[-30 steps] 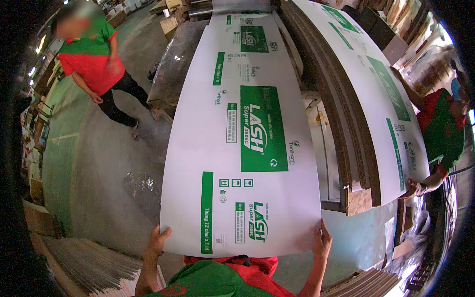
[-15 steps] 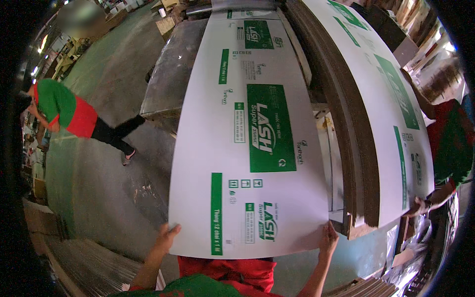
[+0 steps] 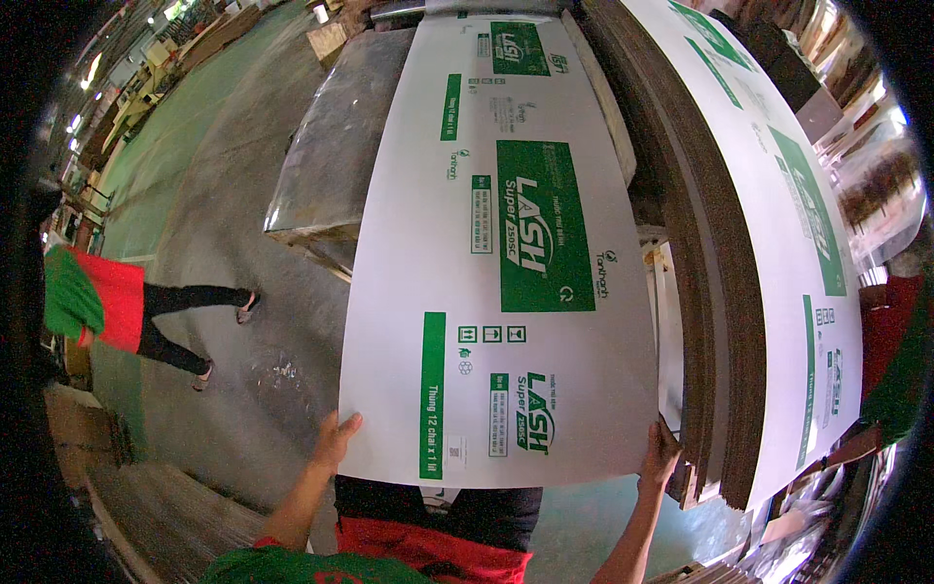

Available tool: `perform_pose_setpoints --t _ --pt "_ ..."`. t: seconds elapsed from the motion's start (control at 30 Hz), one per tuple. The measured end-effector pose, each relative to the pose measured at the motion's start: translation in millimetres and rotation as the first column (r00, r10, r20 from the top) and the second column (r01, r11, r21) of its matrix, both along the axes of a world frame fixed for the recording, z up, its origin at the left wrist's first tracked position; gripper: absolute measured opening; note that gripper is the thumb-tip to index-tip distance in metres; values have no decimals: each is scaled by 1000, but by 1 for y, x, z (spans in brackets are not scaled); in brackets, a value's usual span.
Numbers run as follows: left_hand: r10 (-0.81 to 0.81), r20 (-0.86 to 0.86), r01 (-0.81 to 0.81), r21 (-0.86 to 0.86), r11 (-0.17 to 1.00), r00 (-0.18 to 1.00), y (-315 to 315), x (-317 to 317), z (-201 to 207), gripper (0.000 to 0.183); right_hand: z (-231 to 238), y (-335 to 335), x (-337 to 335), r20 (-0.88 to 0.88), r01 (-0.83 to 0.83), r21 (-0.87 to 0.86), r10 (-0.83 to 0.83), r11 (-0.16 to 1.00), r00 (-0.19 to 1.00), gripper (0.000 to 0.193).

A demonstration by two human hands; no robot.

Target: The person repeatedly picks up large flat panels from a stack and places them onto a metal table, aligning them by hand. The action is repeated continuously throughout the clip.

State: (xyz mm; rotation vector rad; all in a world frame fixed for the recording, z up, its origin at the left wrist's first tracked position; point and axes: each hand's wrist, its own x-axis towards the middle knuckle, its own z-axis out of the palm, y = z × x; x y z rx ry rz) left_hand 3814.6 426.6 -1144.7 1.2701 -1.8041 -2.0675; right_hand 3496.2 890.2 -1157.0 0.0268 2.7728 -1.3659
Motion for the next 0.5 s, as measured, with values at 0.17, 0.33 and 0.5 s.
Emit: perform_pose_setpoints --t 0.17,0.33,0.5 --pt "-9 20 9 -16 1000 1000 1 4 -4 51 -27 19 -8 -2 -22 -51 22 998 1000 43" --pt "-5 -39 2 -60 998 999 3 -1 -1 51 -41 25 -9 32 -21 -95 25 995 999 46" --pt "15 4 -15 -105 994 1000 6 1 -3 48 -27 17 -4 19 -13 -184 16 983 1000 46"
